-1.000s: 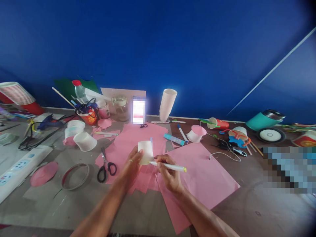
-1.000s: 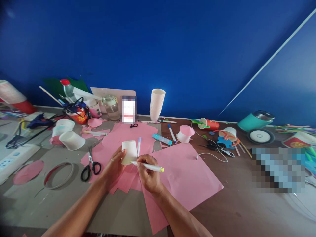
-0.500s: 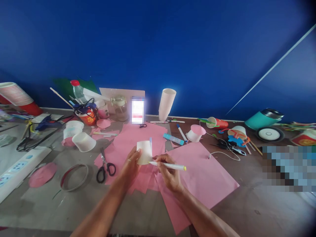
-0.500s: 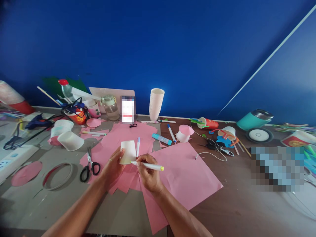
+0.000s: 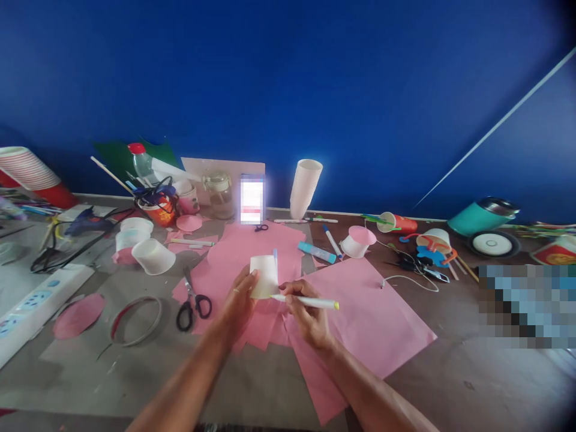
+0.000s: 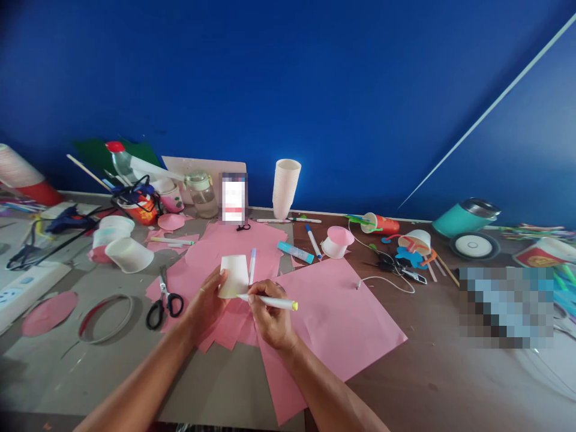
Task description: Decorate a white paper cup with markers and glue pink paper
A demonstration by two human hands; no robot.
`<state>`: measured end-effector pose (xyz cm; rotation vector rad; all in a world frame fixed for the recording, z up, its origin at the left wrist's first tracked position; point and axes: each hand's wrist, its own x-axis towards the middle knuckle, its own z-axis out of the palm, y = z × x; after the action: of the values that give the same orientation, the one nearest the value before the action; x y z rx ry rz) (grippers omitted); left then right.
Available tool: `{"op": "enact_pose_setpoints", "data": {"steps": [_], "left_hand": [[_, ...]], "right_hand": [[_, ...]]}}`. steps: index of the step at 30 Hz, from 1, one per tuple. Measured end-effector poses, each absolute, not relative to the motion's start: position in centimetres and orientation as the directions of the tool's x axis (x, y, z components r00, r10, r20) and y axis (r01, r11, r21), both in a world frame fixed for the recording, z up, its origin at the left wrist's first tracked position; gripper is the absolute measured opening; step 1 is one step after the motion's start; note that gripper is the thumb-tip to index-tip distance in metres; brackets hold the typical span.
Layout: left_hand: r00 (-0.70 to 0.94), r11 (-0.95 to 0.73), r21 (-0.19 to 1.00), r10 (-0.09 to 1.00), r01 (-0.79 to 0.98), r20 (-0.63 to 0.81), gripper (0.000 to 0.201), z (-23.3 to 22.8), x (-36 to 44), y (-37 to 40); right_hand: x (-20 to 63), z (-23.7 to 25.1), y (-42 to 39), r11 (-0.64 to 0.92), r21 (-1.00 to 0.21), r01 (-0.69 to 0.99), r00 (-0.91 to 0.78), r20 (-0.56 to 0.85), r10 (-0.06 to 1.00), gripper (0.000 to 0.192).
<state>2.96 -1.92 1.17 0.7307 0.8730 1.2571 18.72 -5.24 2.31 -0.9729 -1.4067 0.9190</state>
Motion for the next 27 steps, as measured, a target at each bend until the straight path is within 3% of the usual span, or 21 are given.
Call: {"op": "enact_pose_setpoints", "data": {"steps": [6,12,27], "left_hand": [[0.052,0.174,0.869,0.984,-0.463,-0.170,0.018,1.16,2.92,-1.76],[0.070,0.154,0.852,0.988,-0.500,-0.137,0.024,1.51,3.07,-1.95],[0.082,0.154,0.865,0.988,-0.477,-0.130,0.023,1.43,3.11,-1.92]], "right_hand": [[18.47,2.11,-5.15,0.339,-0.939,0.054,0.017,0.340,0.940,0.016],[18.47,1.62,-4.97,0.287,-0.954,-0.090,0.102,0.277,0.955,0.022],[18.52,2.40,-5.22,0.283,-0.958,-0.048,0.019,0.283,0.959,0.017]]}}
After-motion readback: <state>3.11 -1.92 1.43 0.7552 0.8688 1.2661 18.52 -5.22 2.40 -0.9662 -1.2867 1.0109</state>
